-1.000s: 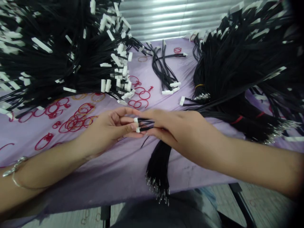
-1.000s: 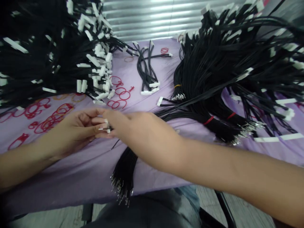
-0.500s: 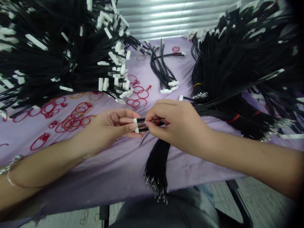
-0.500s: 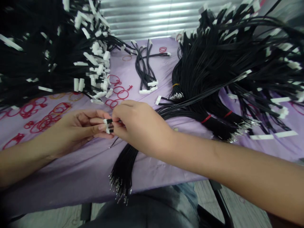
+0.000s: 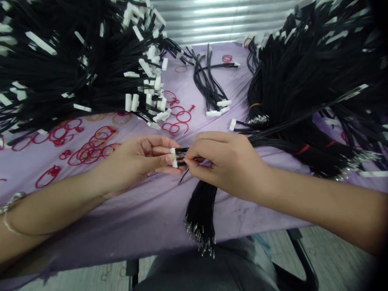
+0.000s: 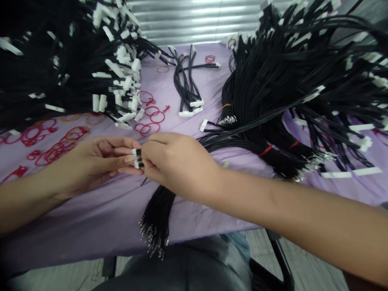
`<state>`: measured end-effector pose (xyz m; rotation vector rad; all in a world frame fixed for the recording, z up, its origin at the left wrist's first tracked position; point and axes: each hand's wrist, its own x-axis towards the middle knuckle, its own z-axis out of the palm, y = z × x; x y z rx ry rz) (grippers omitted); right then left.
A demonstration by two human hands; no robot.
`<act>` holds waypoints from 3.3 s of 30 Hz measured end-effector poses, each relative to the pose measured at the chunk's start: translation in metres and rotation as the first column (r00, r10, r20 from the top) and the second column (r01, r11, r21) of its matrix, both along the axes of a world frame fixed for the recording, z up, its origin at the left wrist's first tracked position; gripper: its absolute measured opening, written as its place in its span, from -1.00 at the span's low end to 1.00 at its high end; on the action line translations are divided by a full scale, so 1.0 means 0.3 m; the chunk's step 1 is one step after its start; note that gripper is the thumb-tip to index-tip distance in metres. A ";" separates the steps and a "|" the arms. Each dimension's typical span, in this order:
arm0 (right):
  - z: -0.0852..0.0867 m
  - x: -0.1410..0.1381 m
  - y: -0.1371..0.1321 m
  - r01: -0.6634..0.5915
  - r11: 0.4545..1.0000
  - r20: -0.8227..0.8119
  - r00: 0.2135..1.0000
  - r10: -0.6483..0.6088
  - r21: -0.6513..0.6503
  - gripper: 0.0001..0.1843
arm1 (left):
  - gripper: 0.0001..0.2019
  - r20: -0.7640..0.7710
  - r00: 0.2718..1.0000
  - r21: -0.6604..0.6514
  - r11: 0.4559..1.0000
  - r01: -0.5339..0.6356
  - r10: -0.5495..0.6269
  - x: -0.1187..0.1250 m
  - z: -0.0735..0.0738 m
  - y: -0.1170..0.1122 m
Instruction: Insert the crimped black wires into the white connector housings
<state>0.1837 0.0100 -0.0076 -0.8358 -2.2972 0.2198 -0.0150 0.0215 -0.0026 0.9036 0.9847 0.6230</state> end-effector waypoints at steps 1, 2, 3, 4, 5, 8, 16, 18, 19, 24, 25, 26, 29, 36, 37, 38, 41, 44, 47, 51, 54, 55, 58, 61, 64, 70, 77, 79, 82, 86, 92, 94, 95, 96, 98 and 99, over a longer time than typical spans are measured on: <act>-0.001 -0.002 -0.001 0.011 1.000 0.004 1.000 -0.011 -0.009 -0.82 | -0.78 -0.006 1.000 0.005 1.000 0.004 -0.004 0.000 -0.001 0.000; -0.003 -0.004 -0.001 0.028 0.999 0.009 1.000 -0.027 -0.025 -0.81 | -0.78 -0.011 1.000 0.012 1.000 0.011 -0.011 0.000 -0.002 0.000; -0.006 -0.006 0.000 0.046 0.998 0.016 0.999 -0.045 -0.046 -0.81 | -0.79 -0.013 1.000 0.020 1.000 0.019 -0.019 -0.001 -0.004 0.000; -0.009 -0.009 0.001 0.057 0.996 0.025 0.998 -0.055 -0.068 -0.81 | -0.79 -0.013 0.999 0.028 0.999 0.030 -0.029 -0.001 -0.005 0.000; -0.012 -0.012 0.002 0.060 0.995 0.035 0.998 -0.057 -0.085 -0.81 | -0.80 -0.011 0.999 0.034 0.999 0.039 -0.038 -0.001 -0.007 0.000; -0.011 -0.018 0.004 0.041 0.994 0.104 0.994 -0.030 -0.100 -0.79 | -0.83 -0.012 0.999 0.063 0.997 0.033 -0.032 0.000 -0.011 -0.001; 0.055 0.013 -0.022 -0.087 0.984 0.313 0.949 0.034 0.156 -0.66 | -0.85 0.079 0.992 0.051 0.993 -0.104 0.100 0.006 -0.006 -0.001; 0.038 0.020 -0.019 -0.126 0.990 0.383 0.919 0.091 0.067 -0.75 | -0.86 0.087 0.983 0.027 0.986 -0.165 0.162 0.006 -0.007 0.004; 0.026 0.022 -0.016 -0.124 0.992 0.397 0.912 0.103 0.028 -0.79 | -0.86 0.076 0.980 0.022 0.982 -0.186 0.184 0.006 -0.008 0.006; 0.016 0.023 -0.003 -0.135 0.988 0.374 0.915 0.152 -0.070 -0.81 | -0.85 0.052 0.974 0.032 0.974 -0.223 0.221 0.009 -0.012 0.009; 0.025 0.022 -0.002 -0.110 0.990 0.336 0.932 0.135 -0.092 -0.83 | -0.86 0.056 0.978 0.042 0.978 -0.203 0.201 0.008 -0.014 0.009; 0.036 0.020 -0.001 -0.071 0.990 0.287 0.952 0.103 -0.120 -0.85 | -0.86 0.061 0.984 0.060 0.984 -0.169 0.166 0.006 -0.016 0.008; 0.059 0.012 0.002 0.059 0.981 0.132 0.991 -0.035 -0.187 -0.89 | -0.87 0.061 0.997 0.131 0.990 -0.047 0.039 -0.005 -0.022 0.007; 0.032 -0.005 0.007 0.117 0.962 0.094 0.991 -0.097 -0.248 -0.88 | -0.87 0.039 0.998 0.144 0.989 0.039 -0.045 -0.014 -0.020 0.004; 0.029 -0.006 0.007 0.124 0.961 0.091 0.990 -0.104 -0.247 -0.88 | -0.86 0.036 0.998 0.140 0.989 0.044 -0.049 -0.014 -0.019 0.004; 0.027 -0.006 0.008 0.126 0.961 0.088 0.990 -0.107 -0.247 -0.87 | -0.86 0.034 0.998 0.134 0.990 0.045 -0.050 -0.013 -0.019 0.004; 0.029 -0.006 0.014 0.113 0.949 0.067 0.993 -0.098 -0.296 -0.87 | -0.85 0.028 0.998 0.129 0.990 0.049 -0.053 -0.013 -0.019 0.005; 0.036 -0.004 0.018 0.112 0.913 0.050 0.994 -0.100 -0.392 -0.84 | -0.84 0.012 0.998 0.132 0.990 0.055 -0.057 -0.013 -0.019 0.005; 0.037 -0.001 0.016 0.119 0.922 0.034 0.993 -0.114 -0.368 -0.87 | -0.86 0.003 0.998 0.141 0.988 0.064 -0.065 -0.014 -0.017 0.004; 0.016 -0.008 0.013 0.115 0.949 0.016 0.993 -0.115 -0.293 -0.89 | -0.87 0.002 0.998 0.128 0.990 0.061 -0.061 -0.013 -0.019 0.004; -0.003 -0.023 0.016 0.137 0.958 0.089 0.989 -0.118 -0.253 -0.88 | -0.84 0.007 0.999 0.126 0.991 0.050 -0.051 -0.011 -0.027 0.008; -0.004 -0.028 0.016 0.145 0.959 0.127 0.985 -0.117 -0.245 -0.87 | -0.83 0.008 0.999 0.129 0.991 0.047 -0.048 -0.011 -0.030 0.009; 0.016 -0.029 0.010 0.140 0.979 0.234 0.967 -0.103 -0.148 -0.85 | -0.84 0.011 1.000 0.131 0.991 0.024 -0.026 -0.007 -0.034 0.009; 0.061 -0.008 -0.013 0.084 0.996 0.259 0.962 -0.087 0.022 -0.76 | -0.82 0.034 0.999 0.111 0.993 -0.032 0.028 -0.001 -0.026 0.007; 0.085 0.020 -0.031 -0.191 0.972 0.302 0.926 0.225 -0.137 -0.78 | -0.81 0.053 0.995 0.064 0.994 -0.093 0.090 0.008 -0.011 0.007; 0.078 0.038 -0.012 -0.399 0.812 0.197 0.835 0.514 -0.425 -0.81 | -0.83 0.043 0.993 0.044 0.993 -0.108 0.106 0.017 0.004 0.011; 0.091 0.033 -0.018 -0.219 0.873 0.025 0.967 0.255 -0.436 -0.88 | -0.85 0.069 0.994 0.044 0.995 -0.093 0.090 0.011 0.001 0.006; 0.080 0.021 -0.019 -0.092 0.914 0.010 0.995 0.104 -0.396 -0.90 | -0.86 0.068 0.996 0.057 0.996 -0.068 0.064 0.007 -0.003 0.007; 0.052 0.003 -0.010 0.014 0.932 -0.021 1.000 -0.024 -0.363 -0.91 | -0.85 0.050 0.999 0.075 0.997 -0.020 0.016 0.003 -0.007 0.009; 0.027 -0.011 0.005 0.098 0.920 -0.007 0.994 -0.109 -0.378 -0.88 | -0.82 0.026 1.000 0.093 0.996 0.004 -0.007 0.000 -0.007 0.009; 0.022 -0.018 0.006 0.121 0.915 0.013 0.992 -0.126 -0.385 -0.85 | -0.82 0.007 1.000 0.108 0.994 0.023 -0.024 -0.002 -0.011 0.011; 0.019 -0.017 0.006 0.107 0.915 0.013 0.994 -0.111 -0.388 -0.87 | -0.81 0.008 1.000 0.107 0.994 0.016 -0.017 -0.001 -0.014 0.012; 0.018 -0.016 0.007 0.102 0.920 0.015 0.994 -0.104 -0.379 -0.87 | -0.82 0.010 1.000 0.109 0.994 0.010 -0.011 -0.001 -0.015 0.012; 0.017 -0.015 0.006 0.102 0.929 0.022 0.995 -0.101 -0.356 -0.88 | -0.82 0.014 1.000 0.108 0.994 0.006 -0.007 -0.001 -0.015 0.012; 0.016 -0.014 0.004 0.116 0.954 0.057 0.993 -0.105 -0.277 -0.87 | -0.83 0.016 1.000 0.105 0.994 0.004 -0.006 -0.001 -0.016 0.012; 0.015 -0.014 0.003 0.125 0.964 0.084 0.991 -0.108 -0.233 -0.86 | -0.83 0.020 1.000 0.101 0.995 0.009 -0.011 -0.001 -0.016 0.012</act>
